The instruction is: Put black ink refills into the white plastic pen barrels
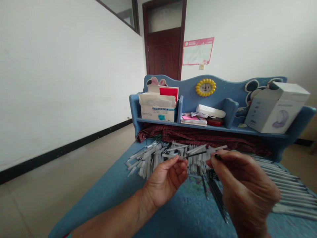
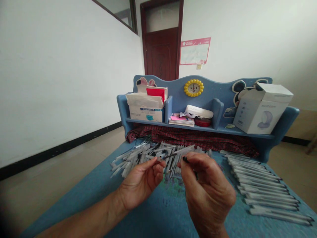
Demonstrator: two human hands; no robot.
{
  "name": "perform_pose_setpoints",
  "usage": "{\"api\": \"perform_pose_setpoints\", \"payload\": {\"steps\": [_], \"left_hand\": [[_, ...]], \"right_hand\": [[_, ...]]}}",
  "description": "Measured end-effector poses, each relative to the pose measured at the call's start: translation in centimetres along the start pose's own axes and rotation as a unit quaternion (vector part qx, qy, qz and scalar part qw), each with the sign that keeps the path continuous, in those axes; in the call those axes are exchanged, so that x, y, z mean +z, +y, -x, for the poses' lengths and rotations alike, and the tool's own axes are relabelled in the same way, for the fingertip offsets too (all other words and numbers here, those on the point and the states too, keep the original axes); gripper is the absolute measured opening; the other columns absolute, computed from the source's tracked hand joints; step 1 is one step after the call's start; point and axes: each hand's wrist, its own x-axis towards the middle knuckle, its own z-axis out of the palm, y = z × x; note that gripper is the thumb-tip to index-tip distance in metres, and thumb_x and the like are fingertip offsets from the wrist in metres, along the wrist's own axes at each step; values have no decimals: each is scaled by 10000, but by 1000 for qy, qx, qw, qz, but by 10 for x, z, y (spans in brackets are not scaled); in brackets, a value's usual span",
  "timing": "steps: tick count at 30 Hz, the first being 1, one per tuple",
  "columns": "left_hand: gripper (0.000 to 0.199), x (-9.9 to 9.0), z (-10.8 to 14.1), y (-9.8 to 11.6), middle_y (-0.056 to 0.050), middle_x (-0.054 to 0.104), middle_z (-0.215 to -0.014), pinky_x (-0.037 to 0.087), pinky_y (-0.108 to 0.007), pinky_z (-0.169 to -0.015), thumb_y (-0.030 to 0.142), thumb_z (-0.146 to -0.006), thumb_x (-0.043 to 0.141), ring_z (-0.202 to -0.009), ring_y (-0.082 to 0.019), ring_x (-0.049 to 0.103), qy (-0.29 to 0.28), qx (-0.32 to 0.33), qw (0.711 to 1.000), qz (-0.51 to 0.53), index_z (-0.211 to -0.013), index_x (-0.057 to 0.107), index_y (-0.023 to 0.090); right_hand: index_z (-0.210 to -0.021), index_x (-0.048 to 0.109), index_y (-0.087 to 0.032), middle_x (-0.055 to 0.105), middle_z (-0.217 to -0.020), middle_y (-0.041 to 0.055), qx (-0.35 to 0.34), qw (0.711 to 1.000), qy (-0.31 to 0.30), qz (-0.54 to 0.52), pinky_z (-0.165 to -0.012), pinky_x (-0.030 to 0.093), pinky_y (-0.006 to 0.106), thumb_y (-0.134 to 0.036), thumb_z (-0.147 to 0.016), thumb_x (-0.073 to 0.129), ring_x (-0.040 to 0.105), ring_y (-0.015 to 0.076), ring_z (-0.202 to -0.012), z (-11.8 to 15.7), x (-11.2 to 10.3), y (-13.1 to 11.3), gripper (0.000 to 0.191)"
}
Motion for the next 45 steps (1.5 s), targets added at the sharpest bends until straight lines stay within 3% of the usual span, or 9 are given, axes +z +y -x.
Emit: {"api": "perform_pose_setpoints", "payload": {"steps": [4,8,13,17,32,36,39,42,45], "left_hand": [[196,-2,-5,-1,-72,659,-628,525,-208,-545,145,-852,428,-542,-114,631,7,20,1000,-7,-745,577,78],[178,-6,-9,-1,-86,672,-663,537,-214,-572,144,-853,430,-603,-133,653,23,31,999,-8,-753,562,79],[217,-8,-13,14,-89,673,-653,547,-211,-574,137,-870,396,-606,-128,656,24,72,997,0,-735,554,73],[241,-12,-19,29,-80,673,-655,550,-198,-564,113,-877,361,-608,-118,656,42,123,991,15,-733,551,81],[267,-12,-21,35,-94,669,-647,543,-189,-548,128,-881,348,-588,-118,648,41,115,992,22,-727,559,68],[231,-12,-19,27,-101,683,-680,544,-207,-558,142,-868,391,-593,-129,651,33,96,995,-22,-769,582,57],[228,-14,-20,27,-102,686,-681,545,-210,-563,132,-863,400,-595,-129,651,39,105,993,-36,-757,588,55],[238,-15,-22,31,-91,680,-651,545,-211,-560,121,-864,391,-579,-124,648,55,129,990,-33,-735,582,62],[235,-16,-24,35,-90,678,-653,544,-210,-551,106,-862,382,-588,-128,650,74,144,987,-25,-732,574,67]], "right_hand": [[-794,620,-194,639,-761,-3,39,998,-42,34,-650,516,248,-187,-650,678,616,132,-662,8,0,18,155],[-783,613,-172,649,-677,5,169,975,-128,69,-583,513,268,-252,-655,655,625,159,-597,11,3,31,157],[-806,616,-152,650,-622,9,247,956,-152,51,-504,511,237,-296,-664,649,616,148,-534,6,-1,30,205],[-805,637,-151,651,-608,11,253,948,-187,43,-480,521,228,-301,-653,664,613,142,-508,3,-8,23,216],[-808,643,-165,650,-679,12,177,911,-373,-14,-551,502,232,-265,-701,631,613,134,-594,-23,-12,16,147],[-781,632,-163,620,-645,-17,218,861,-453,-80,-519,481,212,-224,-696,611,578,100,-539,-40,11,16,107],[-642,601,-160,543,-528,-51,200,820,-537,-1,-419,406,161,-119,-672,540,519,71,-447,-49,26,18,79],[-580,571,-163,506,-487,-52,142,805,-569,90,-391,367,156,-90,-649,500,497,74,-429,-52,25,19,123],[-642,579,-167,536,-540,-40,171,777,-600,89,-434,401,169,-119,-675,499,519,85,-473,-56,11,17,100]]}}
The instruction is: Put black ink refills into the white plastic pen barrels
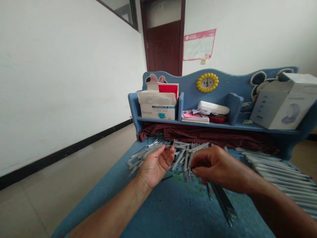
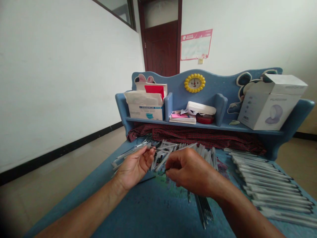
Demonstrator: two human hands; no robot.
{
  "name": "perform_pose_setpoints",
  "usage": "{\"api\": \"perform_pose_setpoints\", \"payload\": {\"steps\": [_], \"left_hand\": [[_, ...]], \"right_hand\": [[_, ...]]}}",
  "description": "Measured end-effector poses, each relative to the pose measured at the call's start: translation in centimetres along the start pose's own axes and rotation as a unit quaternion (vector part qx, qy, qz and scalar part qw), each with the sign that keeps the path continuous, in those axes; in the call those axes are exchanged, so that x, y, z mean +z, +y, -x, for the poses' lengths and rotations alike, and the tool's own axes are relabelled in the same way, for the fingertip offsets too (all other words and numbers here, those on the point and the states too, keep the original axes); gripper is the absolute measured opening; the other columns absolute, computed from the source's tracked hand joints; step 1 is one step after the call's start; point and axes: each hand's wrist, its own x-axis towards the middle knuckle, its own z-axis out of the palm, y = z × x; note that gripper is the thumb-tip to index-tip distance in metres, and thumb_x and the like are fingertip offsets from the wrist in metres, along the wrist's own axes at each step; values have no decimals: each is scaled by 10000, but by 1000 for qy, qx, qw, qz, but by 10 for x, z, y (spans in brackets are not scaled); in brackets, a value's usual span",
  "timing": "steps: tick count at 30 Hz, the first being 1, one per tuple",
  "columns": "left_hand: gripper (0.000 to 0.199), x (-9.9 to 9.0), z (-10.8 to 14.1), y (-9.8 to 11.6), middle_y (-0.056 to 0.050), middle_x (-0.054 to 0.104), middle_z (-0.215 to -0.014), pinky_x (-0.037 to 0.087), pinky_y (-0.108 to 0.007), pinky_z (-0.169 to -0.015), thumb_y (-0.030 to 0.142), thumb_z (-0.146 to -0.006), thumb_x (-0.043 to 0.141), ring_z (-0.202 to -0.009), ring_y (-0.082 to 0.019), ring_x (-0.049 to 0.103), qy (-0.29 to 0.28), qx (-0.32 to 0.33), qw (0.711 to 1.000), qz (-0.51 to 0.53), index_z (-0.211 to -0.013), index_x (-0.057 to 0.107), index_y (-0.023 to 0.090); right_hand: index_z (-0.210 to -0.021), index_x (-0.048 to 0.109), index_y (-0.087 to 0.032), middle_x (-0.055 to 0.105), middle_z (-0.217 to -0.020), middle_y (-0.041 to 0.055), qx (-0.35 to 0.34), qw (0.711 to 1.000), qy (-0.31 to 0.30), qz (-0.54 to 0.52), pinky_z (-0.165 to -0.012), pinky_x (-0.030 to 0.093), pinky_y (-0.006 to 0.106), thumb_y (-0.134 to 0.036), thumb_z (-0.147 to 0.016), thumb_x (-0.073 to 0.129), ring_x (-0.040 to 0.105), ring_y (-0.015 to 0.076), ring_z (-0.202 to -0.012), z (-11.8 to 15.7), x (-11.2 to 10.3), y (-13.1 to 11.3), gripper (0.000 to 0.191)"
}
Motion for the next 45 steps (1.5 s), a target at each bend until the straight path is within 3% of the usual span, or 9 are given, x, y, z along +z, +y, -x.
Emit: {"api": "perform_pose_setpoints", "payload": {"steps": [5,8,11,16,19,24,28,34,45], "left_hand": [[247,2,1,-1,-97,674,-650,537,-206,-549,111,-865,379,-573,-122,644,-5,-9,1000,-8,-735,580,49],[213,3,4,-5,-93,679,-673,532,-210,-553,112,-852,410,-587,-125,645,-21,-17,999,-33,-752,588,53],[176,2,5,-12,-93,683,-706,532,-238,-579,113,-837,438,-616,-140,650,-46,-29,997,-61,-758,589,70],[121,-4,6,-20,-89,677,-691,517,-237,-571,134,-809,493,-627,-155,650,-83,-54,991,-88,-755,590,86],[110,-5,7,-20,-82,677,-700,507,-213,-535,148,-803,512,-596,-134,641,-68,-68,991,-95,-753,590,88],[65,-4,10,-22,-84,675,-768,497,-212,-509,157,-797,533,-611,-127,633,-80,-61,989,-111,-765,572,116],[25,-3,13,-27,-76,667,-774,495,-222,-513,153,-778,561,-628,-131,626,-86,-67,985,-130,-790,556,132],[69,-2,16,-33,-58,653,-739,486,-215,-510,123,-761,573,-598,-115,607,-84,-71,983,-145,-825,550,132],[73,-4,16,-40,-48,652,-728,483,-213,-516,151,-739,608,-570,-106,601,-95,-70,978,-172,-791,562,128]], "right_hand": [[-717,592,-145,561,-574,-22,33,991,-55,-113,-472,417,179,-193,-690,585,518,77,-484,13,-15,0,55],[-761,593,-139,588,-594,-16,31,977,-95,-190,-467,415,177,-208,-677,622,529,72,-473,2,-15,4,113],[-758,591,-136,591,-590,-18,29,972,-132,-192,-434,392,167,-179,-683,600,540,74,-462,-17,-7,11,87],[-752,603,-133,592,-597,-22,27,973,-112,-198,-455,407,176,-156,-681,592,547,74,-477,-22,3,19,75],[-748,595,-139,590,-574,-28,52,971,-58,-226,-451,417,189,-181,-667,622,545,79,-454,-9,6,27,96],[-746,595,-151,580,-505,-37,81,961,123,-233,-437,417,190,-201,-653,633,539,85,-435,8,23,46,112],[-718,603,-158,591,-519,-34,87,944,194,-254,-450,434,198,-221,-617,658,557,96,-457,11,35,51,132],[-745,616,-156,605,-554,-30,71,943,228,-232,-492,463,198,-241,-639,654,570,94,-490,14,38,49,142],[-765,651,-178,626,-636,-3,16,968,225,-112,-506,470,210,-255,-729,577,581,111,-534,16,42,56,112]]}}
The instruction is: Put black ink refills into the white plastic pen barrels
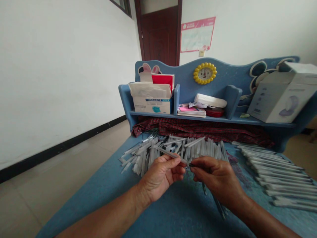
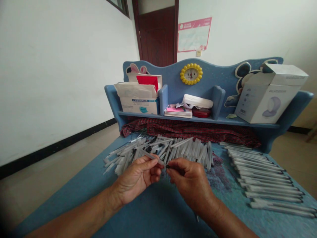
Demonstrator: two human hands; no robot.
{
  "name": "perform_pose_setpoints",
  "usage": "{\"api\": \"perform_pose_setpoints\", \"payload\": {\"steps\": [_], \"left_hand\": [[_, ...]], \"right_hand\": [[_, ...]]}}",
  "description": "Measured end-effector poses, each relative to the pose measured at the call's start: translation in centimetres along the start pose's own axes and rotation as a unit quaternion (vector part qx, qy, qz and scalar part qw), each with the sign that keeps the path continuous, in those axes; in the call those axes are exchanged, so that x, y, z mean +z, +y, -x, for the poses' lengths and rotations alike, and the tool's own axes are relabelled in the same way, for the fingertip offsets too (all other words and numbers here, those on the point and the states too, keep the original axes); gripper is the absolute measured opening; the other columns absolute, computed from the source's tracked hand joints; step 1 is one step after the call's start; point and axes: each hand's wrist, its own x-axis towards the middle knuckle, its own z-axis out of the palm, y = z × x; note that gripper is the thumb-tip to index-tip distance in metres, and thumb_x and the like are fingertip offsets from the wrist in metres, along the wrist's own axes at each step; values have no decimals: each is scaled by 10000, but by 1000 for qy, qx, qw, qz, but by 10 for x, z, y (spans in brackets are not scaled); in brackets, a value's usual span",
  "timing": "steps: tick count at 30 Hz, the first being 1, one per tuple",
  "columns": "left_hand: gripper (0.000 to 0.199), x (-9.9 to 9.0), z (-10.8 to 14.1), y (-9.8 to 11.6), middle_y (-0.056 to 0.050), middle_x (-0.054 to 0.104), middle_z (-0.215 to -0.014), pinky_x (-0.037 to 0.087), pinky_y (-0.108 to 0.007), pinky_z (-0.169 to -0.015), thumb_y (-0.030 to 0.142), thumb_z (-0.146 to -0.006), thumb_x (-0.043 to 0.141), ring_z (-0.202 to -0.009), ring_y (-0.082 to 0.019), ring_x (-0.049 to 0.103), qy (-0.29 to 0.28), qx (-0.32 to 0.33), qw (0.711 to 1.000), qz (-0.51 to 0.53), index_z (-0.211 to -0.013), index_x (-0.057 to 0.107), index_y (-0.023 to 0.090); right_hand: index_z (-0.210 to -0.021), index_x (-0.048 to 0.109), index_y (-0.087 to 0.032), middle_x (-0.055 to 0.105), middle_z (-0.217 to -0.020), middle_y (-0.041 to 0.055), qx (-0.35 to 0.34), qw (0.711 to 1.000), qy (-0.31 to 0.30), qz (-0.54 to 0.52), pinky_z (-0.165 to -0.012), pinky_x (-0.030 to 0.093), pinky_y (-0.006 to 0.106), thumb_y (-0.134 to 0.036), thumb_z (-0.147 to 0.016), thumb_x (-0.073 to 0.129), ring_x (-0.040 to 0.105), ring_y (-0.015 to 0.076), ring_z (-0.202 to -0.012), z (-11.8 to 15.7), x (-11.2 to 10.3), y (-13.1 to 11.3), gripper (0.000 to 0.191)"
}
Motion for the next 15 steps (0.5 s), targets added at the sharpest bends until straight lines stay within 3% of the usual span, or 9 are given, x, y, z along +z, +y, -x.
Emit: {"api": "perform_pose_setpoints", "payload": {"steps": [9,15], "left_hand": [[89,4,2,-3,-32,646,-679,474,-212,-517,140,-697,645,-555,-110,598,-10,-7,1000,-2,-758,582,125],[79,3,1,-5,-26,632,-656,484,-220,-545,139,-702,639,-565,-105,595,-11,-4,1000,-9,-755,584,120]], "right_hand": [[-801,662,-198,633,-644,4,-62,992,-12,112,-517,454,218,-306,-794,528,577,115,-534,2,-2,4,172],[-762,624,-181,583,-581,-3,-25,994,-33,104,-491,428,209,-367,-824,480,551,110,-513,2,1,6,243]]}}
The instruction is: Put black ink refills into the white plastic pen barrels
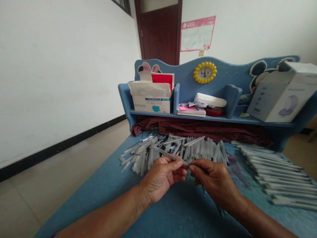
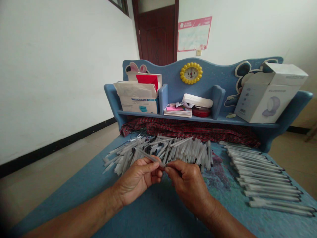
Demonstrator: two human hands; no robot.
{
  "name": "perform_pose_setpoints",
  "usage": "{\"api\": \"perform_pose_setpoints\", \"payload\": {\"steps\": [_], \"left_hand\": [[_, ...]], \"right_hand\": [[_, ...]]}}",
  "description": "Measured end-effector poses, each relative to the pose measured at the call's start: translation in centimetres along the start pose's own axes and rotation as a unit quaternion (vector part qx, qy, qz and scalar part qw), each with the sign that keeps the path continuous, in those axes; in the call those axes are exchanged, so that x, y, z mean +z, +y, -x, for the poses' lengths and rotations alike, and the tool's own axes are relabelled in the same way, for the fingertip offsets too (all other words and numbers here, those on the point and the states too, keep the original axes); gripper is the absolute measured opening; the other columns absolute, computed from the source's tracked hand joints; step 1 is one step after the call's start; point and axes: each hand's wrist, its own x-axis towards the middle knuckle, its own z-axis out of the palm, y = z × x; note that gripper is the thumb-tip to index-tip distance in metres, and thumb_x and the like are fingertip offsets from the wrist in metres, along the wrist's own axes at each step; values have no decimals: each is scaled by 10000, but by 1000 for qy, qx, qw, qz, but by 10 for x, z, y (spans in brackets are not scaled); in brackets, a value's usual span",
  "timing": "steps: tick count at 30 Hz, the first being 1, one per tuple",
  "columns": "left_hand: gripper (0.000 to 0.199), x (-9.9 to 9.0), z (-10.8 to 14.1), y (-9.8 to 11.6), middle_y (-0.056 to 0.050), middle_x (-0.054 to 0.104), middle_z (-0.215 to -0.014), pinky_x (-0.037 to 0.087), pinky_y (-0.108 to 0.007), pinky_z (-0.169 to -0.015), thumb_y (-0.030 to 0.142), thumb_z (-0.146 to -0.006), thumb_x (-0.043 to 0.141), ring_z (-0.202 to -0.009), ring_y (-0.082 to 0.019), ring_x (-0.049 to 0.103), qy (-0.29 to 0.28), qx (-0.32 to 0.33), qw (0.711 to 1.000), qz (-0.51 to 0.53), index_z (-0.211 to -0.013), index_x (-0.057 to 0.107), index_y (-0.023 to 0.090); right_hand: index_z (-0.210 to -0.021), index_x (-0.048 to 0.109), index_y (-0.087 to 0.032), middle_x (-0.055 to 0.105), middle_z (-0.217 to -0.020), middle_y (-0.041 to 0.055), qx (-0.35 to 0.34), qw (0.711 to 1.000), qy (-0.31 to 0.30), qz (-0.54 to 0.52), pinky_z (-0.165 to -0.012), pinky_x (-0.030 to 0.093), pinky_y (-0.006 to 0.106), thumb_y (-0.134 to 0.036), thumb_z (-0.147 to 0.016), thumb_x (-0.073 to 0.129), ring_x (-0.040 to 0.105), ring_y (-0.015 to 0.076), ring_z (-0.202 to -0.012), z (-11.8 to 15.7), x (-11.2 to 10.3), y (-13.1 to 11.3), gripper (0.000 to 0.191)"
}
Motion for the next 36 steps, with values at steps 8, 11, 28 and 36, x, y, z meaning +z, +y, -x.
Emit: {"api": "perform_pose_setpoints", "payload": {"steps": [8,11,28,36], "left_hand": [[72,0,-1,0,-39,643,-686,490,-228,-556,130,-709,628,-576,-108,596,20,14,1000,-10,-763,583,118],[75,0,-1,0,-45,642,-688,487,-226,-544,133,-703,633,-576,-113,596,25,13,1000,-13,-756,583,115],[114,2,0,-1,-29,623,-670,483,-238,-543,140,-684,653,-563,-117,590,17,7,999,-31,-746,559,119],[144,1,1,-1,-37,617,-663,477,-238,-544,163,-662,677,-568,-119,584,16,13,999,-41,-742,570,111]], "right_hand": [[-921,562,-175,575,-617,-14,26,999,-42,-21,-489,394,205,-397,-803,503,537,113,-545,-4,-7,5,258],[-955,547,-191,583,-621,-25,11,999,-30,11,-516,393,209,-310,-774,547,535,112,-553,-4,-9,5,216],[-652,503,-175,500,-547,-17,31,995,-87,-28,-430,347,190,-412,-868,364,468,81,-458,-1,-5,3,349],[-660,489,-170,521,-556,-22,51,993,-90,-64,-424,368,184,-425,-841,413,499,80,-443,1,0,2,321]]}}
